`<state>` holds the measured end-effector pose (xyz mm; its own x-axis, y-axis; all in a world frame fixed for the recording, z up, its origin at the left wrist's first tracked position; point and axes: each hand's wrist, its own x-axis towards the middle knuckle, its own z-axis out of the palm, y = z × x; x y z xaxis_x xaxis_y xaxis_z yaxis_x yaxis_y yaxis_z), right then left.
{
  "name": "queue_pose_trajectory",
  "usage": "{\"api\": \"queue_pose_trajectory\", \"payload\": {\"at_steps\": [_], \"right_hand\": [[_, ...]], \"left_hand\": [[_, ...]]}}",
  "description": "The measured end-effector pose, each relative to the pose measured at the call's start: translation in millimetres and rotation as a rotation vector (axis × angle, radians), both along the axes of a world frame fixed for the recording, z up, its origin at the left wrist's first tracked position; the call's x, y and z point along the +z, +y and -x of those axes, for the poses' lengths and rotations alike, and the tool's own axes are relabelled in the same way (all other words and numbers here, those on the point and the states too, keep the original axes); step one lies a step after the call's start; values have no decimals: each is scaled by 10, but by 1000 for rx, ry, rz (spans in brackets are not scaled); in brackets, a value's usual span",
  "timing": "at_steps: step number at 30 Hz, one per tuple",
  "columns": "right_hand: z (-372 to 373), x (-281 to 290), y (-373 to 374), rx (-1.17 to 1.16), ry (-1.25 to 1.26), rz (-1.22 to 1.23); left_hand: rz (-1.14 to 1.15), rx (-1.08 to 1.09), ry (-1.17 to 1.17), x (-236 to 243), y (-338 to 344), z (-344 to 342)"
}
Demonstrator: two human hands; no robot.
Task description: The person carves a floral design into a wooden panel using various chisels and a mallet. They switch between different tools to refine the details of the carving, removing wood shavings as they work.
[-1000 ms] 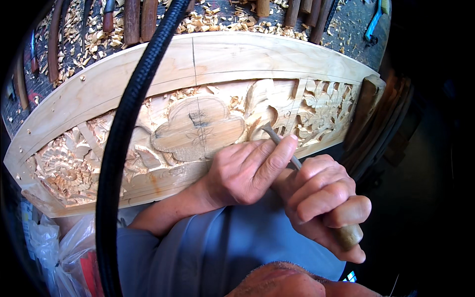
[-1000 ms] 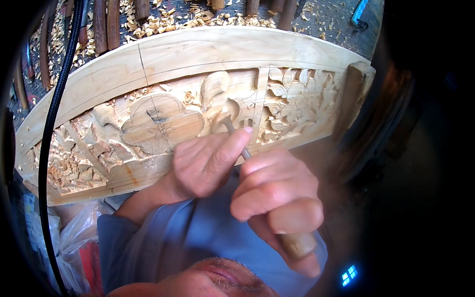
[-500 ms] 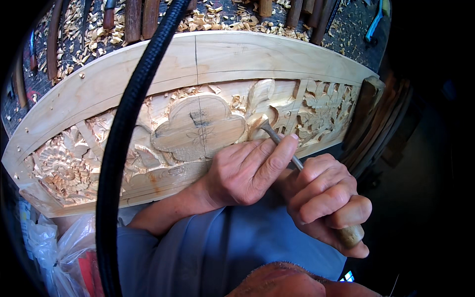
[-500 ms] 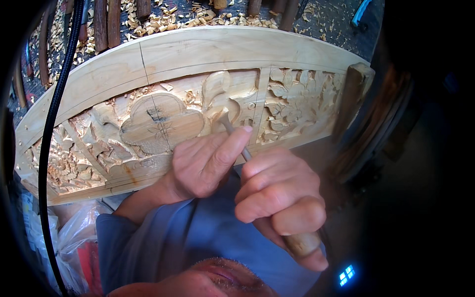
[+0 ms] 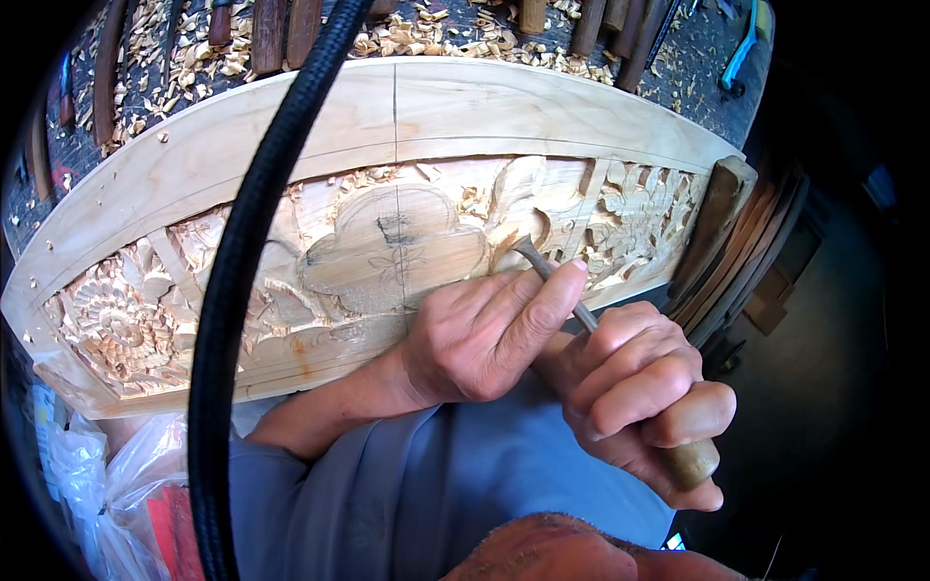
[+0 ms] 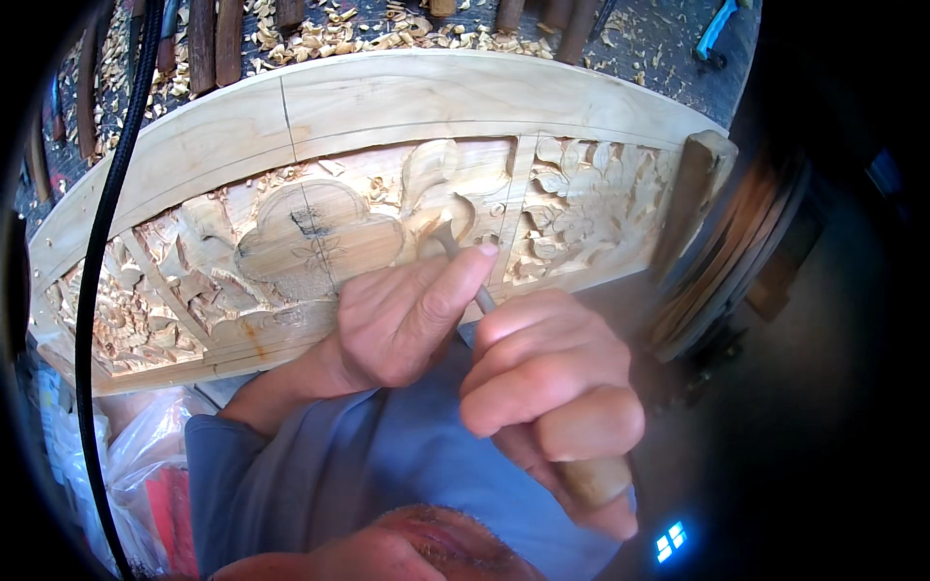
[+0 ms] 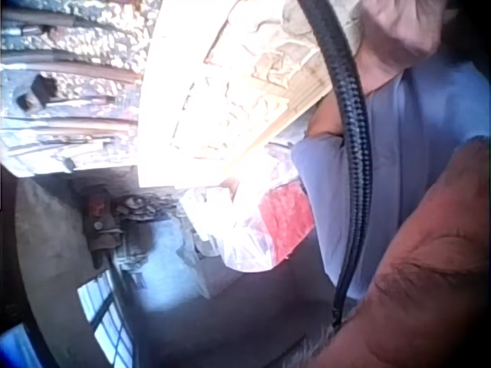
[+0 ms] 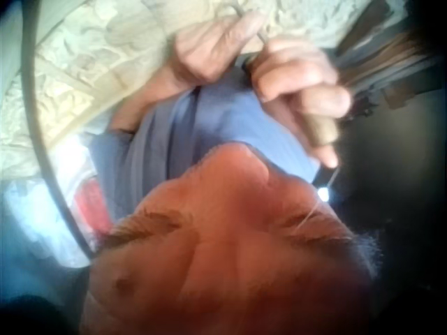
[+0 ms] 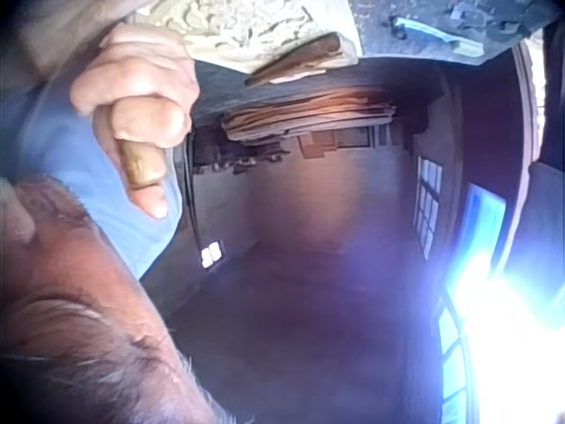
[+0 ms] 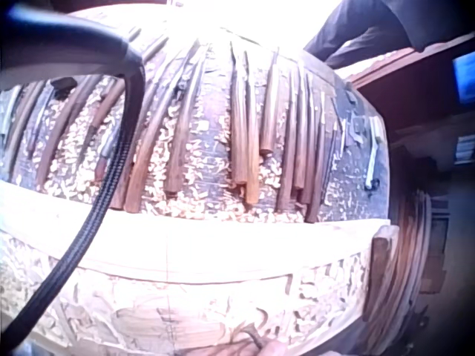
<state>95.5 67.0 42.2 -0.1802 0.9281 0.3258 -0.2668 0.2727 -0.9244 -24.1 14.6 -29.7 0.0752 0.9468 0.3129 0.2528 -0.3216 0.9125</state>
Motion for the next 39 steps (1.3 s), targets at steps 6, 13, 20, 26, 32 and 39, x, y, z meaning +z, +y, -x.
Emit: {"api": "queue_pose_trajectory", "payload": {"at_steps": [6, 13, 20, 26, 32, 39], "right_hand": [[-25, 22, -7, 78, 11, 12], [39, -4, -38, 55, -3, -17], [137, -71, -21, -66, -23, 5], [205, -131, -89, -60, -13, -62], [96, -52, -210, 50, 35, -190], [80, -17, -166, -22, -9, -118]], "left_hand": [[29, -13, -31, 19, 1, 21], [56, -40, -6, 53, -8, 59], [52, 13, -13, 26, 8, 28], [50, 8, 30, 44, -20, 43], [-80, -13, 30, 48, -56, 85], [-40, -6, -14, 32, -34, 25]]}}
